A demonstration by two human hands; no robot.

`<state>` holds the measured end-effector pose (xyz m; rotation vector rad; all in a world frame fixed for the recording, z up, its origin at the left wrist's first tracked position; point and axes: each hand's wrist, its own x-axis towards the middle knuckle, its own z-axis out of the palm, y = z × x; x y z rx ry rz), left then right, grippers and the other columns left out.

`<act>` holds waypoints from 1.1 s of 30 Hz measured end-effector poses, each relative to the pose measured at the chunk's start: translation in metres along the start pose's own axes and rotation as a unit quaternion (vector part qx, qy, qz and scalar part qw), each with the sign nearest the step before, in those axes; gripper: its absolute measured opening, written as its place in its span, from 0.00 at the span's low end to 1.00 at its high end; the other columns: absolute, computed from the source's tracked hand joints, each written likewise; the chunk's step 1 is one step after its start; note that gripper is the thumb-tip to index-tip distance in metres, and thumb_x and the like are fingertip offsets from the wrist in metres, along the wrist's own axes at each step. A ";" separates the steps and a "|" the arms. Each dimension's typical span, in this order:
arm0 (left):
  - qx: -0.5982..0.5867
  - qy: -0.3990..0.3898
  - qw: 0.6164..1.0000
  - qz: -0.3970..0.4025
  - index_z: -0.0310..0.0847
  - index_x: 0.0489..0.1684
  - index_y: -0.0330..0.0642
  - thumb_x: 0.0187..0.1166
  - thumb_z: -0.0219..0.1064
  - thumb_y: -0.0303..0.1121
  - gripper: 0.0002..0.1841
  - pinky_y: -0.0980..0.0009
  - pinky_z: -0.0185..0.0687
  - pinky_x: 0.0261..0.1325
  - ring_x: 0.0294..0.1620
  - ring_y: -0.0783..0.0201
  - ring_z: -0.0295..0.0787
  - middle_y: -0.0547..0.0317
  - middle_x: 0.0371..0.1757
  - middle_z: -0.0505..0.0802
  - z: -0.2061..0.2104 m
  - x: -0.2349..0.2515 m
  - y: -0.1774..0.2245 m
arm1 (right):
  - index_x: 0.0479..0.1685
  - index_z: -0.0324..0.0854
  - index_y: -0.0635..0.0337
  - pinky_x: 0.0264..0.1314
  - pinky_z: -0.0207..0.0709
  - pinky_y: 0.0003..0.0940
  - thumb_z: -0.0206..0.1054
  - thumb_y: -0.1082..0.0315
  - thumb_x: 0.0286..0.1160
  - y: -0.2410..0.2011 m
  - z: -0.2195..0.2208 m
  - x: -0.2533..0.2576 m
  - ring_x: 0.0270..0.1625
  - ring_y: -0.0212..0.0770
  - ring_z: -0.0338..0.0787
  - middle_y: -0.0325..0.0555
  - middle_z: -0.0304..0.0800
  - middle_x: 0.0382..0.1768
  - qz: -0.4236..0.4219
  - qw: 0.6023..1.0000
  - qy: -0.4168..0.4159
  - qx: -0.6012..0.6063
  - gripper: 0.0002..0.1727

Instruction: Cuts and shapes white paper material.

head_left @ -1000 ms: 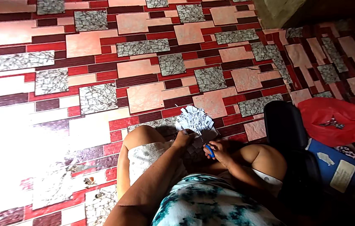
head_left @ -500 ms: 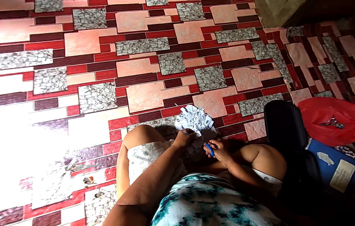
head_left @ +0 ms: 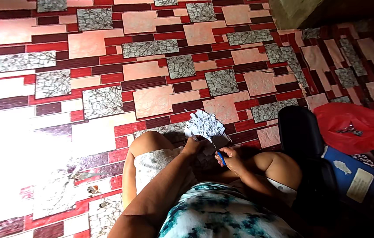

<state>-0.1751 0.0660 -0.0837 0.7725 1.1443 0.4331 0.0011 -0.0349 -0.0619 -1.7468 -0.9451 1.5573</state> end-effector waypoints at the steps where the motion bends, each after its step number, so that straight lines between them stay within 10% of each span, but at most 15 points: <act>1: -0.001 0.006 1.000 0.000 0.82 0.44 0.32 0.82 0.67 0.24 0.04 0.79 0.78 0.26 0.20 0.73 0.80 0.60 0.26 0.87 0.000 0.000 0.000 | 0.55 0.80 0.71 0.30 0.82 0.21 0.71 0.73 0.76 0.000 0.000 0.000 0.25 0.27 0.86 0.40 0.89 0.30 0.004 1.000 -0.004 0.007 0.13; 33: -0.005 0.006 1.000 0.009 0.81 0.43 0.32 0.83 0.67 0.25 0.04 0.79 0.77 0.25 0.20 0.73 0.79 0.61 0.25 0.86 0.003 0.002 -0.002 | 0.52 0.80 0.66 0.26 0.76 0.18 0.70 0.69 0.78 -0.001 0.001 0.001 0.25 0.25 0.84 0.35 0.87 0.28 0.008 0.998 -0.038 0.040 0.12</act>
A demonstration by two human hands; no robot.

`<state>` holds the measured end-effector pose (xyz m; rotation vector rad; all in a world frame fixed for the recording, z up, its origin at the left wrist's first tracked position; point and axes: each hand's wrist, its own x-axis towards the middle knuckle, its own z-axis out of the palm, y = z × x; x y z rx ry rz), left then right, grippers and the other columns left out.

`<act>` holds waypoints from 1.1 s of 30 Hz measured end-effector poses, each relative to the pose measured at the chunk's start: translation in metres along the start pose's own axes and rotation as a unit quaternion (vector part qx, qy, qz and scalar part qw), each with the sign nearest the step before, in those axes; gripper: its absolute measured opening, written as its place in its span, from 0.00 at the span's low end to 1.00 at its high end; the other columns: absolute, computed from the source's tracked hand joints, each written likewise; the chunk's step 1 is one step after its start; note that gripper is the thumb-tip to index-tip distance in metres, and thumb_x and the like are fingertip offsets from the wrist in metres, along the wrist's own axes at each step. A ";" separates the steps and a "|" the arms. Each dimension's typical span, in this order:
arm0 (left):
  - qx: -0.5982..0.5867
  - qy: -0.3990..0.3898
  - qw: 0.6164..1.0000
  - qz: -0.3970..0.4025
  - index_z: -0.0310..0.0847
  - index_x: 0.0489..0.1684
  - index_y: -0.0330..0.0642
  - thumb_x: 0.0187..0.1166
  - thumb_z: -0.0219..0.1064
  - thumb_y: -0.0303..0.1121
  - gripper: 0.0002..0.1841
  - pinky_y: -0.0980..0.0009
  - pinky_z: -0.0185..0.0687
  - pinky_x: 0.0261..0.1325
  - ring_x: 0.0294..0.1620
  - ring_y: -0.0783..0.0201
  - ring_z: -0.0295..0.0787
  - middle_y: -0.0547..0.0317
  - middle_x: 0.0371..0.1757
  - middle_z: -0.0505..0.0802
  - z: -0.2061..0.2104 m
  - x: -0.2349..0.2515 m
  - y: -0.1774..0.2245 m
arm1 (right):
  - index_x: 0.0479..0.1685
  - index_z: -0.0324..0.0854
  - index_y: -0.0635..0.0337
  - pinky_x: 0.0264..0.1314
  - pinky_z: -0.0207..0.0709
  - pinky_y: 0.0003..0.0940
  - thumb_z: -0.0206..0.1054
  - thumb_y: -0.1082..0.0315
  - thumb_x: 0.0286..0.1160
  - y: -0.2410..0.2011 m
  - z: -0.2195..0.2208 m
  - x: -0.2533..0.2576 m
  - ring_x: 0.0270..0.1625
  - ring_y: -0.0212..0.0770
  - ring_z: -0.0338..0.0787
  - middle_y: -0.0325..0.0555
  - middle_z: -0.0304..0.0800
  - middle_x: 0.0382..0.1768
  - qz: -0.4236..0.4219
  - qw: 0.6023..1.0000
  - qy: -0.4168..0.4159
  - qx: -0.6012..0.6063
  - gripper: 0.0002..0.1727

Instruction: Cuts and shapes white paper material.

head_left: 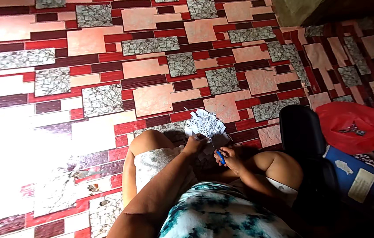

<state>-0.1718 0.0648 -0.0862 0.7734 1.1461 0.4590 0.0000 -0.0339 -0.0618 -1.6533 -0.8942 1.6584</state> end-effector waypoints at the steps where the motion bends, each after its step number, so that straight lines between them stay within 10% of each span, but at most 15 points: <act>1: -0.001 0.000 1.000 0.001 0.81 0.43 0.32 0.83 0.67 0.25 0.04 0.79 0.77 0.26 0.20 0.73 0.79 0.61 0.25 0.86 0.000 0.000 0.000 | 0.52 0.80 0.66 0.26 0.76 0.18 0.70 0.69 0.77 0.001 0.000 0.001 0.24 0.25 0.83 0.35 0.87 0.27 -0.003 1.000 0.002 -0.001 0.12; 14: -0.002 -0.006 0.997 -0.079 0.80 0.48 0.35 0.92 0.59 0.39 0.13 0.76 0.80 0.24 0.19 0.70 0.82 0.59 0.25 0.88 -0.005 -0.001 0.003 | 0.50 0.83 0.69 0.31 0.82 0.21 0.74 0.70 0.72 0.007 -0.006 0.003 0.26 0.26 0.85 0.38 0.86 0.29 -0.044 0.998 0.040 -0.030 0.13; 33: -0.057 0.013 0.998 -0.038 0.77 0.46 0.34 0.88 0.62 0.28 0.05 0.78 0.77 0.22 0.17 0.71 0.79 0.58 0.24 0.86 0.003 -0.002 -0.002 | 0.56 0.79 0.67 0.25 0.74 0.18 0.69 0.68 0.79 0.003 -0.002 0.000 0.25 0.25 0.83 0.36 0.87 0.29 0.010 1.000 0.007 0.012 0.14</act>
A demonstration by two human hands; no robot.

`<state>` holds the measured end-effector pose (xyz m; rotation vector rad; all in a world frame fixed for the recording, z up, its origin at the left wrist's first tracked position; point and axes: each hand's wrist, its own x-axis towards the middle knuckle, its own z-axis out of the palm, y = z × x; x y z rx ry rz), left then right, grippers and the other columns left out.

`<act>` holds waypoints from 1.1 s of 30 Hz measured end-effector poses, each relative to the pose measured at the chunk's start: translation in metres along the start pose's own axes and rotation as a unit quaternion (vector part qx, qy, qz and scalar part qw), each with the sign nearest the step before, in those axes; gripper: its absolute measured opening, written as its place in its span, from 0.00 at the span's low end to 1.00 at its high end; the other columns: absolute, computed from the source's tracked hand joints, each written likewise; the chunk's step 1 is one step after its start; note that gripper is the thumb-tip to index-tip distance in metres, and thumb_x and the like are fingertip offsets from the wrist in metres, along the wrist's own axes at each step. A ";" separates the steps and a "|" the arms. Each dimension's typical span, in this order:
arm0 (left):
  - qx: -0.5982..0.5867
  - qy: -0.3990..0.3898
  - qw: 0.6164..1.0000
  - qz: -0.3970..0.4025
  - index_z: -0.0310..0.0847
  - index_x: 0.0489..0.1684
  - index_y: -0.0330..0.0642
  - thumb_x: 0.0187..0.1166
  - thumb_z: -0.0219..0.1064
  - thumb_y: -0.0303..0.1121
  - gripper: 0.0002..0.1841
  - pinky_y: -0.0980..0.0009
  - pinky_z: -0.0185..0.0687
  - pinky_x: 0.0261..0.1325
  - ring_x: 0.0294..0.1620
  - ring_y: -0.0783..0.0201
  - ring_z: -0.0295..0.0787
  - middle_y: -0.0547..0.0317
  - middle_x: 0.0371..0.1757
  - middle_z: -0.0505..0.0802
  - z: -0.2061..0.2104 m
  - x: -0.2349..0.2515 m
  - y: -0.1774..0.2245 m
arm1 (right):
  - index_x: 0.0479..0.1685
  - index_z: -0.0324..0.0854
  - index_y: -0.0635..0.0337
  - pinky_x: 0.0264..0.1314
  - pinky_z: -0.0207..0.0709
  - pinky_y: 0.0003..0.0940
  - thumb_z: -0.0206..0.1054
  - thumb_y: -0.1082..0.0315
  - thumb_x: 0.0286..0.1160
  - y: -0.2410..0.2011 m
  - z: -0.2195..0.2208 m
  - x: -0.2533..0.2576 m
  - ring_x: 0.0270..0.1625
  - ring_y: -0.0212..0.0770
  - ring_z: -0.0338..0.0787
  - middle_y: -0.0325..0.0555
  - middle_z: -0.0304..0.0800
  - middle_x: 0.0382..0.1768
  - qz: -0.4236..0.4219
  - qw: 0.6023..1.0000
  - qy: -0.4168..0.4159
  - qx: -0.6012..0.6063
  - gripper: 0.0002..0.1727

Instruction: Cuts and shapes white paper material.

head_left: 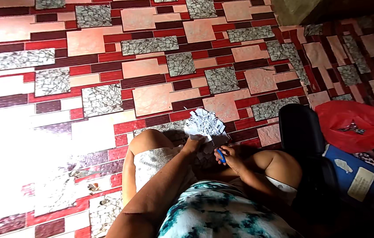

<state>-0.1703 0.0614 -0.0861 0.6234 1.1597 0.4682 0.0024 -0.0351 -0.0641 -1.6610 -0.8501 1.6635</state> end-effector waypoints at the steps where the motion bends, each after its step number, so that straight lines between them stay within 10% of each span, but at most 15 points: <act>1: 0.008 -0.003 1.000 -0.001 0.77 0.46 0.34 0.88 0.62 0.28 0.05 0.78 0.77 0.22 0.18 0.71 0.79 0.58 0.25 0.86 0.000 0.000 0.000 | 0.55 0.79 0.67 0.25 0.74 0.18 0.69 0.69 0.79 0.000 0.001 0.000 0.25 0.25 0.83 0.36 0.87 0.28 -0.004 1.000 0.004 0.003 0.13; 33: 0.044 -0.012 0.999 0.006 0.77 0.50 0.33 0.89 0.60 0.29 0.07 0.78 0.77 0.24 0.19 0.72 0.79 0.59 0.26 0.86 0.001 0.001 0.000 | 0.53 0.79 0.66 0.26 0.75 0.18 0.69 0.68 0.79 0.000 0.002 0.003 0.25 0.25 0.83 0.36 0.87 0.28 -0.007 1.000 -0.001 -0.007 0.12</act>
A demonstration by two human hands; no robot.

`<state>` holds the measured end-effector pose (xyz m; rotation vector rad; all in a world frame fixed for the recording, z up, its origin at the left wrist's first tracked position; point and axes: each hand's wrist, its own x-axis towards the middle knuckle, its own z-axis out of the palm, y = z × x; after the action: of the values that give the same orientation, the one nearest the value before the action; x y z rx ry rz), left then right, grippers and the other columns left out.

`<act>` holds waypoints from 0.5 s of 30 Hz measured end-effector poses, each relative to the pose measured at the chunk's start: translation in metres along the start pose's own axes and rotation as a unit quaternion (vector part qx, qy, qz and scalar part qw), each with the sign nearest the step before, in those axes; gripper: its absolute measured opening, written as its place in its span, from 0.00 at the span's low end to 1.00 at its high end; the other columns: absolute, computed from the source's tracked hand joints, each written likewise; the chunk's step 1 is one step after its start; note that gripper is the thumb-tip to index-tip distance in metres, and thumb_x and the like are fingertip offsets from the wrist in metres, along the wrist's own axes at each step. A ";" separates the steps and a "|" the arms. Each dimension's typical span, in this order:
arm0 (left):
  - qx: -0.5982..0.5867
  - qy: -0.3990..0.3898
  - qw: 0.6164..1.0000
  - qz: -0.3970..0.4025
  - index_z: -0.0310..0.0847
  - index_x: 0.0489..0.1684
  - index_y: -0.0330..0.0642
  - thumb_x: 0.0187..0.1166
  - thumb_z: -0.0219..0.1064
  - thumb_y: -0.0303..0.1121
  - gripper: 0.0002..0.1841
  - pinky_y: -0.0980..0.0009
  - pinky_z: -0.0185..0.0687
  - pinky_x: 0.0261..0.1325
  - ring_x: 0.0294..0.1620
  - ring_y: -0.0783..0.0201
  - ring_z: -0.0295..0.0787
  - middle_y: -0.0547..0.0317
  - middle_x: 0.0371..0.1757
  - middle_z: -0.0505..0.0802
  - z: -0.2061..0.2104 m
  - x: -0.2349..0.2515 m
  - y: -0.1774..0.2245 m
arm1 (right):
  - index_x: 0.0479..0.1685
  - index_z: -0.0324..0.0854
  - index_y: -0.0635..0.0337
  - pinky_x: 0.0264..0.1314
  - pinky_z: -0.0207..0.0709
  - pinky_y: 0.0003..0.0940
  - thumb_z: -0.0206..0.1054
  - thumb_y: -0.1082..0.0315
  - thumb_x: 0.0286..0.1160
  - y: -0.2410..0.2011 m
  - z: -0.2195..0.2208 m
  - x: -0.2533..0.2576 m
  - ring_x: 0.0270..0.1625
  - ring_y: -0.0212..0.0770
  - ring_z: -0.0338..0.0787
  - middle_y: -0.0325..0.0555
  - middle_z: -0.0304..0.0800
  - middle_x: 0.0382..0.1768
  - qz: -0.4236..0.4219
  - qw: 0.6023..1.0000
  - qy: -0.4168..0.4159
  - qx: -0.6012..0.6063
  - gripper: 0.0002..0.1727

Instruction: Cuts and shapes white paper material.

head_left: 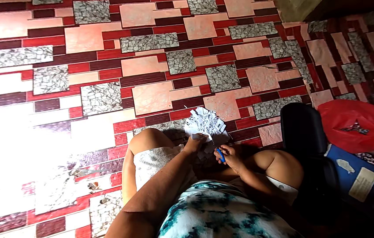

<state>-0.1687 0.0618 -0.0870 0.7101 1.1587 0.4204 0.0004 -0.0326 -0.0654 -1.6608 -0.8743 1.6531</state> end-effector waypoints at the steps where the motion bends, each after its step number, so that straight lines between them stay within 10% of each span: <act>1: 0.000 0.001 1.000 -0.002 0.77 0.50 0.33 0.89 0.60 0.29 0.07 0.78 0.77 0.24 0.19 0.72 0.79 0.59 0.26 0.86 0.000 0.000 0.001 | 0.52 0.79 0.66 0.26 0.75 0.18 0.69 0.68 0.79 0.000 0.000 0.000 0.25 0.25 0.83 0.36 0.86 0.28 -0.001 1.000 -0.001 0.001 0.12; 15: -0.013 0.008 1.000 0.018 0.77 0.47 0.32 0.89 0.59 0.28 0.06 0.79 0.77 0.24 0.19 0.73 0.79 0.60 0.25 0.86 0.000 -0.001 0.001 | 0.55 0.78 0.66 0.24 0.74 0.19 0.67 0.66 0.81 0.000 -0.001 -0.002 0.24 0.25 0.83 0.36 0.87 0.26 0.008 1.000 0.006 0.000 0.13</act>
<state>-0.1686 0.0620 -0.0857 0.7076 1.1543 0.4715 0.0016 -0.0343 -0.0641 -1.6787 -0.8579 1.6525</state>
